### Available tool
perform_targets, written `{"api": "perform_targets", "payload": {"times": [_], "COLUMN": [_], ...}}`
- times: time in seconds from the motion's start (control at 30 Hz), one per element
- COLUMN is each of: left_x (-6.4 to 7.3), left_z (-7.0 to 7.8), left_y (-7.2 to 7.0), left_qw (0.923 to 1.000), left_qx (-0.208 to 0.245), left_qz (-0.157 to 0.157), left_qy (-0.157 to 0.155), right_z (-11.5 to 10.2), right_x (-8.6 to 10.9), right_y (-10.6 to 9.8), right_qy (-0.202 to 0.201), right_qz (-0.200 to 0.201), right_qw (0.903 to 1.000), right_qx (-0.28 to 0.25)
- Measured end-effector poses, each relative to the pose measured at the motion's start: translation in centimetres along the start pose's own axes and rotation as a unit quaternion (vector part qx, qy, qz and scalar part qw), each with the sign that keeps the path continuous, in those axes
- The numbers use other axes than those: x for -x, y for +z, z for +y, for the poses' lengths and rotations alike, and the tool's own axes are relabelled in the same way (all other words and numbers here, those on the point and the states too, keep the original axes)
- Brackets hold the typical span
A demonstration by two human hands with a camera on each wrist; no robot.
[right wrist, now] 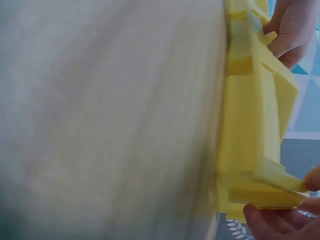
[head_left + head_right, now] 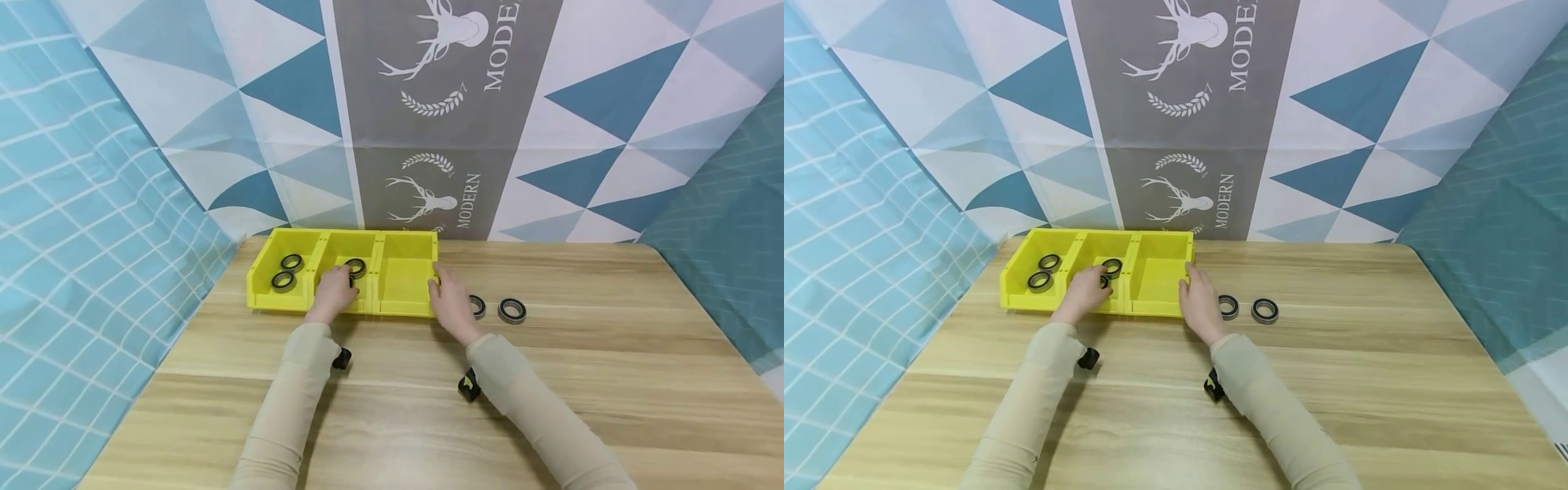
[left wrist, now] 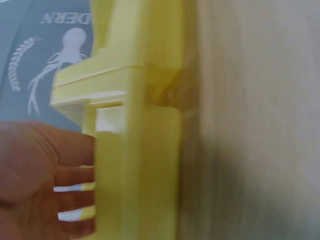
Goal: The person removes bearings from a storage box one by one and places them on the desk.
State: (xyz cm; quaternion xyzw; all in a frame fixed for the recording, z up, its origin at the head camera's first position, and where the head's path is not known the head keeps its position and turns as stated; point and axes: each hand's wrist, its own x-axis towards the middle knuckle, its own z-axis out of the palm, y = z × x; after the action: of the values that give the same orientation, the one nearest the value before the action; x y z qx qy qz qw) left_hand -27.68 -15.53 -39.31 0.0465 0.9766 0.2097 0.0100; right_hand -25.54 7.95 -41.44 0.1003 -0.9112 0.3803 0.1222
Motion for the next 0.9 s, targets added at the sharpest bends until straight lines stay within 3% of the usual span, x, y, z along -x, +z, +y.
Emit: {"api": "perform_targets", "payload": {"times": [0.23,0.4,0.67,0.9], "left_x": [-0.2,-0.5,-1.4,-2.0], "left_z": [-0.6,-0.3,0.4,0.3], "left_y": [0.6,0.4,1.1,1.8], "left_qw": [0.9985,0.9974,0.9935,0.9934], "left_qx": [-0.004,-0.009,-0.076,-0.064], "left_qz": [-0.004,-0.013,-0.022,-0.012], "left_qy": [-0.054,-0.070,-0.082,-0.094], "right_z": [0.2,0.3,0.6,0.8], "right_x": [0.1,0.2,0.3,0.3], "right_y": [0.4,0.5,0.4,0.3], "right_qy": [-0.006,0.003,0.009,0.026], "right_qz": [-0.001,-0.011,-0.015,-0.010], "right_qw": [0.9999,0.9997,0.9993,0.9971], "right_qx": [-0.010,-0.022,-0.033,-0.070]}}
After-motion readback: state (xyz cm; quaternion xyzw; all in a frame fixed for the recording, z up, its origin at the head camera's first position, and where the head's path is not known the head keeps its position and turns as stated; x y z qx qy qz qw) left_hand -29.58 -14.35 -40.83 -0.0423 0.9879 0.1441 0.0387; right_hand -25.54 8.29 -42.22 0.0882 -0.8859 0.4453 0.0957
